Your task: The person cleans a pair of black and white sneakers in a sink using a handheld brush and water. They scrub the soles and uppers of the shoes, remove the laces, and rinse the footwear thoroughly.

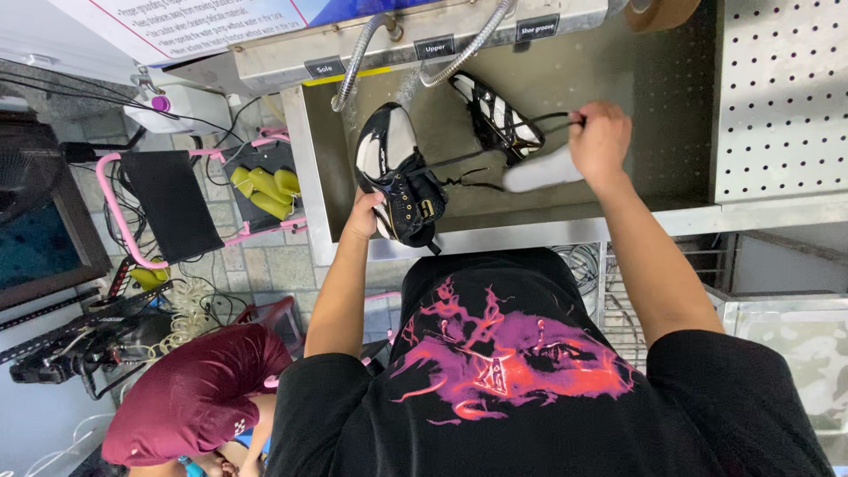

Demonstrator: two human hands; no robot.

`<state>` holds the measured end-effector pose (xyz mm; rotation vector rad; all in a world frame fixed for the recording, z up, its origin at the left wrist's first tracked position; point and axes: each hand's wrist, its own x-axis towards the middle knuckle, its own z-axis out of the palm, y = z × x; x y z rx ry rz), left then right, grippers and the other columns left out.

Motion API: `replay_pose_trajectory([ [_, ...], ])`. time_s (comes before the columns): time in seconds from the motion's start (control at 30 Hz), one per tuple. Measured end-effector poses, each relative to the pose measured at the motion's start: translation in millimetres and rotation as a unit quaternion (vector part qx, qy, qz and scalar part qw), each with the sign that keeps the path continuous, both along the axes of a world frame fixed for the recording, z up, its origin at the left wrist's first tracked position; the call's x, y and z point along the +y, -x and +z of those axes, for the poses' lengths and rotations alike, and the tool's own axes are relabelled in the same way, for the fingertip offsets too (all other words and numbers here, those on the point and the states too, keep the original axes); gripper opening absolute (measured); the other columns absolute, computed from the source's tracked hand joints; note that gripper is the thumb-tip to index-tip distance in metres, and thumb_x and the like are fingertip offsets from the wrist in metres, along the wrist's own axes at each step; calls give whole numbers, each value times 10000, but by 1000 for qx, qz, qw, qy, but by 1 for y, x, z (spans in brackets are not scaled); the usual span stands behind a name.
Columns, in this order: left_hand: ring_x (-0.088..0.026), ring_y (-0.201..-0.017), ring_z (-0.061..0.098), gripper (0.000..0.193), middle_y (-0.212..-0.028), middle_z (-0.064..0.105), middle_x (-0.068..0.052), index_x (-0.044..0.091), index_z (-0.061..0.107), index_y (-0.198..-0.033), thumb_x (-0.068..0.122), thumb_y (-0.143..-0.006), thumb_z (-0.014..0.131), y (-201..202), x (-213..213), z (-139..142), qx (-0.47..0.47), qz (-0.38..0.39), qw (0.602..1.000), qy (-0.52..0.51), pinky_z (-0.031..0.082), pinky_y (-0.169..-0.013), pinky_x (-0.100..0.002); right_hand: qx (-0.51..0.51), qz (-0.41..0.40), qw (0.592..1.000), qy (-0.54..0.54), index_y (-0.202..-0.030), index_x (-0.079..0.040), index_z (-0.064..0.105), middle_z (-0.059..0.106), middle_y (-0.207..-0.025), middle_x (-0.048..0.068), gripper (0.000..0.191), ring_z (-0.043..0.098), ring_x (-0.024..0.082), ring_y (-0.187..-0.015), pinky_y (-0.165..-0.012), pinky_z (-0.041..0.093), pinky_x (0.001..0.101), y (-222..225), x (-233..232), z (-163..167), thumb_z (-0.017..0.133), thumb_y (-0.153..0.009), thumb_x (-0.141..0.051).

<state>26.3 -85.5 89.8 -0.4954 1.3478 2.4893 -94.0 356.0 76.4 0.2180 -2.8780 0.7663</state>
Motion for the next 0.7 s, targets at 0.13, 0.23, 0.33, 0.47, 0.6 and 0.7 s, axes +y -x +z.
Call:
replay_pose_trajectory([
  [0.13, -269, -1157, 635, 763, -1270, 666, -135, -32, 514, -1440, 238, -753, 709, 2, -1, -2, 8, -7, 1000, 13, 508, -1022, -373, -134, 1, 990, 51, -1099, -45, 748, 716, -1021, 178, 295, 682, 389, -938, -848, 545, 479, 1, -3, 15, 843, -851, -175],
  [0.23, -211, -1205, 605, 815, -1323, 638, -81, 19, 466, -1456, 249, -714, 713, 1, 3, -5, 39, -3, 996, 77, 468, -1057, -318, -1, 116, 988, 99, -1209, 26, 719, 704, -1145, 218, 591, 676, 405, -1005, -863, 539, 481, -7, -41, 55, 878, -685, -195],
  [0.33, -247, -1156, 628, 777, -1272, 668, -120, -48, 528, -1425, 250, -733, 717, -2, 14, -6, 46, -52, 995, 66, 493, -1022, -353, -19, 204, 949, 240, -1174, -66, 761, 732, -1163, 85, 229, 715, 297, -1068, -966, 567, 402, -31, -104, 98, 813, -957, -118],
  [0.47, -227, -1171, 622, 778, -1284, 660, -97, -28, 511, -1430, 268, -738, 709, -1, 36, -3, 68, -67, 993, 64, 495, -1030, -339, 158, 283, 915, 242, -1087, -23, 737, 679, -1064, 90, 290, 669, 298, -971, -849, 541, 420, -37, -145, 140, 846, -822, -68],
  [0.6, -203, -1153, 618, 763, -1261, 660, -86, -25, 506, -1411, 274, -739, 710, 3, 47, 4, 64, -75, 990, 99, 493, -1007, -323, 201, 296, 909, 214, -1025, -44, 736, 652, -988, 64, 254, 654, 277, -909, -769, 509, 413, -31, -144, 150, 822, -789, -7],
  [0.7, -197, -1108, 631, 680, -1196, 689, -92, -54, 577, -1331, 290, -762, 720, 6, 45, 10, 95, -117, 978, 145, 499, -975, -320, 228, 305, 904, 194, -992, -20, 683, 649, -1022, 80, 229, 650, 292, -932, -802, 519, 432, -31, -141, 143, 780, -788, 17],
])
